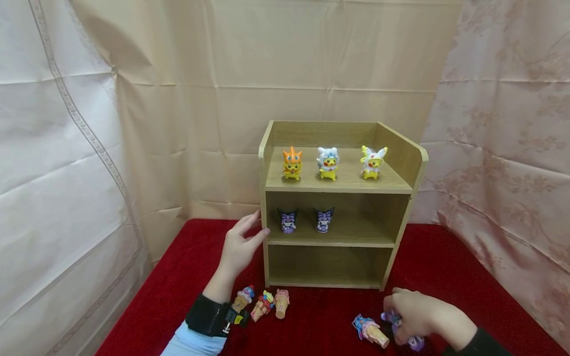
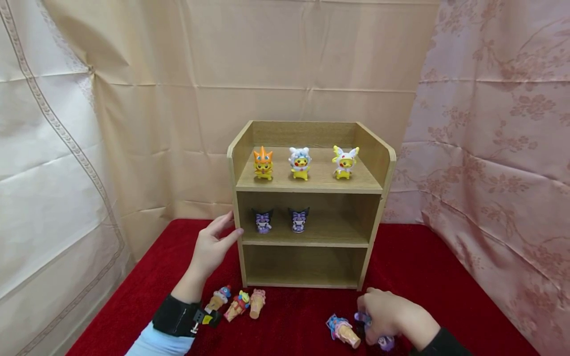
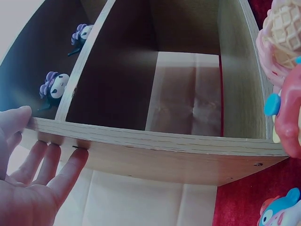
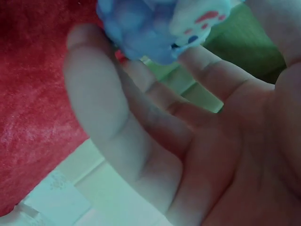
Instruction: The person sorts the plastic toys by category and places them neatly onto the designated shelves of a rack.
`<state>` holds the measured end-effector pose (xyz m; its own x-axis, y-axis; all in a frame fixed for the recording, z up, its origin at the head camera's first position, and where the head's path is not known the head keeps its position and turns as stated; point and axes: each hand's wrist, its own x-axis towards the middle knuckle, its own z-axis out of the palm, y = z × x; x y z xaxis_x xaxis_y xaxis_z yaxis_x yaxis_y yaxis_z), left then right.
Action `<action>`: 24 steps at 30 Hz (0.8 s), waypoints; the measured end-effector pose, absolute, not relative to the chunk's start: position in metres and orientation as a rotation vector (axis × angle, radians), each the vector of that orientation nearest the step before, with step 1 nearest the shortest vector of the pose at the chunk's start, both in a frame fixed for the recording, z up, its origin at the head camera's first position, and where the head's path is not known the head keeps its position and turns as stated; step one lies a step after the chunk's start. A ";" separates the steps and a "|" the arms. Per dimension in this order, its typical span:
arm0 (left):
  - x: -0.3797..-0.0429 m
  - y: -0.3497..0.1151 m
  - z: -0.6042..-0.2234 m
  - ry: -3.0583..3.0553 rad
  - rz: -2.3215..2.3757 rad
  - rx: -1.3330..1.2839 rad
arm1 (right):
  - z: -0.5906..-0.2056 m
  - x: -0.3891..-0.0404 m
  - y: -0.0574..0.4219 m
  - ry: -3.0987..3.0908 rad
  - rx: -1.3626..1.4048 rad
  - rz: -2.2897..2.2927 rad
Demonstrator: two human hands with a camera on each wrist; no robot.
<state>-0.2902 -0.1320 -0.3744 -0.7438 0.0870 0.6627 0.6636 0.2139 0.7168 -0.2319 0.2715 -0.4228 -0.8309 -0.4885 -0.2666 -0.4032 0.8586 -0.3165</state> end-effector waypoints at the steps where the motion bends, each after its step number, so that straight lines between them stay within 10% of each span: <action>1: -0.290 -0.132 -0.375 -2.006 -1.559 -0.692 | -0.422 -0.232 0.271 2.717 -0.681 -0.342; 24: -0.291 -0.133 -0.376 -1.997 -1.558 -0.700 | -0.398 -0.237 0.255 3.178 -1.026 -0.473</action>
